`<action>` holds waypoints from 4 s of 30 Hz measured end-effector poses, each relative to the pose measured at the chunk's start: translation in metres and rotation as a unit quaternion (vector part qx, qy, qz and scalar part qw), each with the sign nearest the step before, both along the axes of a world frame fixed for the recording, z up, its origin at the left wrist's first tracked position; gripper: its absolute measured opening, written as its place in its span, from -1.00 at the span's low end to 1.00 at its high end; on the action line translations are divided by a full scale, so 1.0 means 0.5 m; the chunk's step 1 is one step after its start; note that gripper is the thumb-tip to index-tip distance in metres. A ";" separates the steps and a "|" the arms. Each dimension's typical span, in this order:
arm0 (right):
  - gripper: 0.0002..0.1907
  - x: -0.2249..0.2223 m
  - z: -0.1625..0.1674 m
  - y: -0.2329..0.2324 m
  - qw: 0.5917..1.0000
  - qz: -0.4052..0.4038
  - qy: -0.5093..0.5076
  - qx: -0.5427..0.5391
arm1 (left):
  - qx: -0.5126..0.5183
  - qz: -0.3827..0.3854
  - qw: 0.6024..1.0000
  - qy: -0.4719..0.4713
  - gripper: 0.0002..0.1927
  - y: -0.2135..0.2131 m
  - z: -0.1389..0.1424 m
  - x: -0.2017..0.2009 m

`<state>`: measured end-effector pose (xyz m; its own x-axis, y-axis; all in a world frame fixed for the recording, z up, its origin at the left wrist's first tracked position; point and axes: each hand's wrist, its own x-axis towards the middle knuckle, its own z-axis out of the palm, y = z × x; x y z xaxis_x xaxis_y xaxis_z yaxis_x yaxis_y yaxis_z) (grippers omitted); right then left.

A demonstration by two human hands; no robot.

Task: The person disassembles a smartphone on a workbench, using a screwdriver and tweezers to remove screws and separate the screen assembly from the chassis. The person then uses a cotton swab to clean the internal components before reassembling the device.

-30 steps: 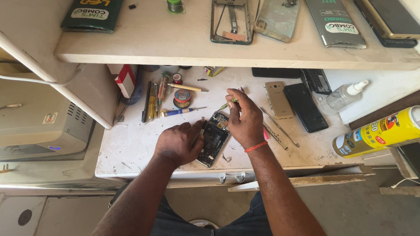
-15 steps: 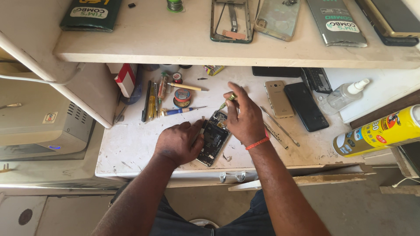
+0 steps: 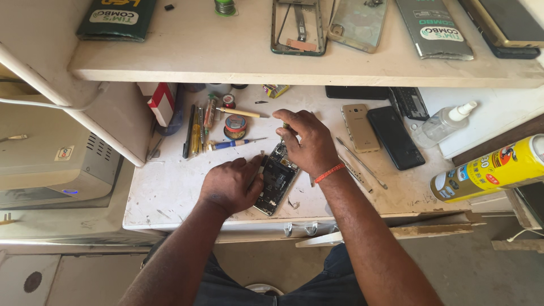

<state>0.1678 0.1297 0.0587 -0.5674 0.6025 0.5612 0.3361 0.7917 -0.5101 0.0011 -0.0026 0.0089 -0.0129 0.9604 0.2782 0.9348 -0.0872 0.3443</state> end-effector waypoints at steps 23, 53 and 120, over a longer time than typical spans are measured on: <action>-0.53 -0.001 -0.027 0.032 0.997 0.050 0.043 -0.043 | 0.006 -0.003 1.000 -0.003 -0.47 -0.001 -0.008 -0.003; -0.53 -0.002 -0.010 0.032 0.997 0.034 0.065 -0.027 | 0.023 -0.003 1.000 -0.008 -0.48 0.000 -0.005 -0.001; -0.41 0.018 -0.053 0.028 0.995 0.015 0.096 0.023 | 0.006 0.003 1.000 0.001 -0.48 0.002 -0.002 0.001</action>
<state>0.1767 0.1438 0.0322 -0.4645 0.5573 0.6882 0.2114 0.8245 -0.5250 0.0015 -0.0018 0.0078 -0.0187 0.9568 0.2900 0.9358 -0.0854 0.3420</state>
